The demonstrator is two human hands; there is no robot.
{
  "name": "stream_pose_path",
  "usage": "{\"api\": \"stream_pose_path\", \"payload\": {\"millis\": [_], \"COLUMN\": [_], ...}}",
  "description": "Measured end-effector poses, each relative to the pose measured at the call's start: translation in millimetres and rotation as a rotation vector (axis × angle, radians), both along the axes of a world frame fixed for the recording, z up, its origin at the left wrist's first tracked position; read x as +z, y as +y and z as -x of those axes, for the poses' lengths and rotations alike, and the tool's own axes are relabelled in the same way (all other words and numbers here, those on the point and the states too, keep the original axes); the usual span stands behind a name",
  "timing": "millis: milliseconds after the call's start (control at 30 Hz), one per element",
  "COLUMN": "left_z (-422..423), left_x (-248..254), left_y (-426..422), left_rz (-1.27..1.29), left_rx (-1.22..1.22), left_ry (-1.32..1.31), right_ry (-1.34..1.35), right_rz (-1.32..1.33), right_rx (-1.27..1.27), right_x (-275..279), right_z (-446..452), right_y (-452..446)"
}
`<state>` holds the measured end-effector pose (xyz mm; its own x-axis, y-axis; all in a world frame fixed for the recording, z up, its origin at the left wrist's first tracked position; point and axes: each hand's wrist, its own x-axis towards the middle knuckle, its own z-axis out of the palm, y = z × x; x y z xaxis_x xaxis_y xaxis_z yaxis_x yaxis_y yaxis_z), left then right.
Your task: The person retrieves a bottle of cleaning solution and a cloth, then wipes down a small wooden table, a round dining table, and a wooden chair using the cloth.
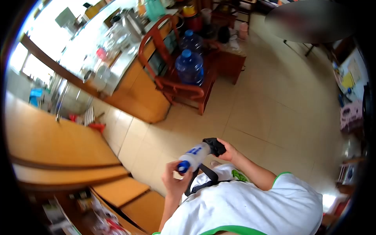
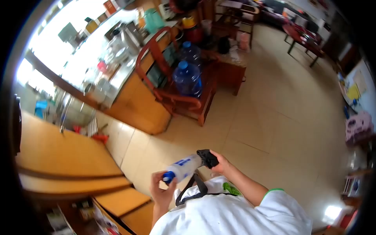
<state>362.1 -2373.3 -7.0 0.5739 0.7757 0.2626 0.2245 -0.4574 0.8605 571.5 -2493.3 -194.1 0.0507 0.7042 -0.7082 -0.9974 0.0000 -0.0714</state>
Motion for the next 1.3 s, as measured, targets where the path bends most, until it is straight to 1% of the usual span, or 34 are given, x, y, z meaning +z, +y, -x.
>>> {"api": "stream_pose_path", "payload": {"millis": [33, 67, 100, 133, 200, 233, 267, 300, 333, 400, 433, 467, 500, 567, 600, 633, 700, 733, 767, 800, 833, 867, 900, 967, 1000, 1033, 1067, 1100, 1133, 1167, 1200, 1233, 1267, 1300], "left_z": [-20.9, -41.7, -62.5, -81.9, -121.0, -140.4, -160.3, -181.0, -201.9, -249.2, -274.1, -295.8, -321.5, -369.7, -393.3, -419.7, -470.8, -495.9, -518.9, -541.9, -564.6, -583.9, -601.7, -637.9, -662.5, -687.7, -714.2, -740.0, -767.9, -800.4, -829.8, -857.9, -887.5, -917.8], "left_x": [7.8, 12.0, 14.0, 15.7, 26.9, 28.5, 30.8, 32.4, 32.2, 34.2, 33.2, 25.1, 20.5, 15.6, 3.2, 4.1, 5.7, 0.5, -6.8, -13.8, -18.5, -20.7, -24.1, -30.6, -34.2, -43.3, -54.6, -64.1, -72.0, -68.3, -64.0, -58.8, -42.4, -44.7], "left_y": [8.9, 17.8, 25.4, 33.5, 41.8, 42.9, 42.5, 41.0, 38.5, 30.8, 25.8, 22.8, 16.1, -3.5, -9.6, -19.8, -35.2, -38.7, -45.3, -53.2, -59.8, -64.6, -61.8, -48.2, -44.3, -38.5, -31.6, -27.3, -22.5, -18.2, -17.1, -13.1, -3.6, 2.0], "left_rz": [0.094, 0.128, 0.160, 0.144, 0.101, 0.054, 0.047, 0.034, 0.025, -0.053, -0.107, -0.198, -0.212, -0.165, -0.139, -0.150, 0.068, 0.036, 0.047, 0.149, 0.246, 0.376, 0.382, 0.372, 0.321, 0.329, 0.413, 0.505, 0.593, 0.604, 0.603, 0.602, 0.594, 0.518], "left_rx": [-0.098, -0.183, -0.271, -0.387, -0.583, -0.656, -0.732, -0.799, -0.846, -0.916, -0.933, -0.966, -0.966, -0.966, -1.057, -1.062, -1.039, -1.075, -1.059, -1.041, -1.018, -0.983, -0.960, -0.932, -0.890, -0.877, -0.887, -0.893, -0.870, -0.858, -0.845, -0.829, -0.859, -0.868], "left_ry": [-0.029, -0.023, -0.032, -0.022, 0.069, 0.067, 0.100, 0.132, 0.155, 0.084, 0.017, 0.058, 0.051, -0.087, -0.067, -0.079, -0.314, -0.361, -0.367, -0.459, -0.556, -0.517, -0.528, -0.057, -0.082, -0.092, 0.011, 0.110, 0.111, 0.092, 0.023, -0.035, -0.028, -0.020], "right_ry": [0.071, -0.067, -0.293, -0.666, -1.017, -0.459, 0.106, 0.015, -0.305, -0.137, -0.145, 0.022, 0.192, 0.184, 0.135, 0.082, -0.333, -0.671, -1.140, -1.587, -1.588, -1.419, -1.243, -0.873, -0.684, -0.490, -0.440, -0.450, -0.355, -0.265, -0.265, -0.311, -0.357, -0.232], "right_rz": [-0.017, 0.036, -0.200, -0.172, -0.096, -0.307, -0.519, -0.574, -0.452, -0.418, -0.434, -0.468, -0.497, -0.524, -0.495, -0.467, -0.368, -0.303, -0.124, 0.113, 0.109, 0.009, -0.080, -0.241, -0.312, -0.374, -0.338, -0.323, -0.189, -0.064, -0.048, 0.055, 0.152, 0.109], "right_rx": [-0.075, -0.112, -0.144, -0.139, -0.169, -0.332, -0.470, -0.545, -0.556, -0.639, -0.641, -0.688, -0.728, -0.715, -0.731, -0.748, -0.761, -0.683, -0.437, -0.224, -0.191, -0.282, -0.369, -0.535, -0.614, -0.688, -0.697, -0.672, -0.604, -0.543, -0.523, -0.630, -0.736, -0.881], "right_x": [1.9, 1.3, 18.6, 36.7, 40.5, 8.8, -8.7, 15.2, 29.5, 19.2, 15.5, 24.8, 28.6, 27.0, 30.1, 44.1, 87.0, 86.6, 89.5, 92.2, 91.1, 85.2, 75.4, 53.1, 43.6, 37.7, 39.1, 38.9, 39.2, 41.7, 36.7, 23.6, 13.5, 5.6], "right_z": [-5.2, -7.1, -5.6, -2.4, -5.3, -14.4, -21.7, -29.5, -31.5, -65.6, -85.6, -106.4, -131.3, -179.4, -204.9, -234.1, -275.8, -298.9, -322.1, -345.1, -368.6, -392.7, -413.5, -452.8, -474.6, -499.2, -527.6, -556.3, -586.4, -619.4, -645.6, -668.2, -693.2, -719.3], "right_y": [5.7, 9.0, 10.1, 7.8, 6.7, 3.0, 2.6, 5.2, 0.7, -5.3, -7.6, -11.6, -16.9, -33.1, -40.6, -45.5, -55.8, -60.6, -70.0, -79.6, -85.0, -84.6, -79.8, -65.3, -56.6, -49.7, -45.0, -47.1, -50.8, -51.3, -59.5, -75.1, -91.0, -110.2]}}
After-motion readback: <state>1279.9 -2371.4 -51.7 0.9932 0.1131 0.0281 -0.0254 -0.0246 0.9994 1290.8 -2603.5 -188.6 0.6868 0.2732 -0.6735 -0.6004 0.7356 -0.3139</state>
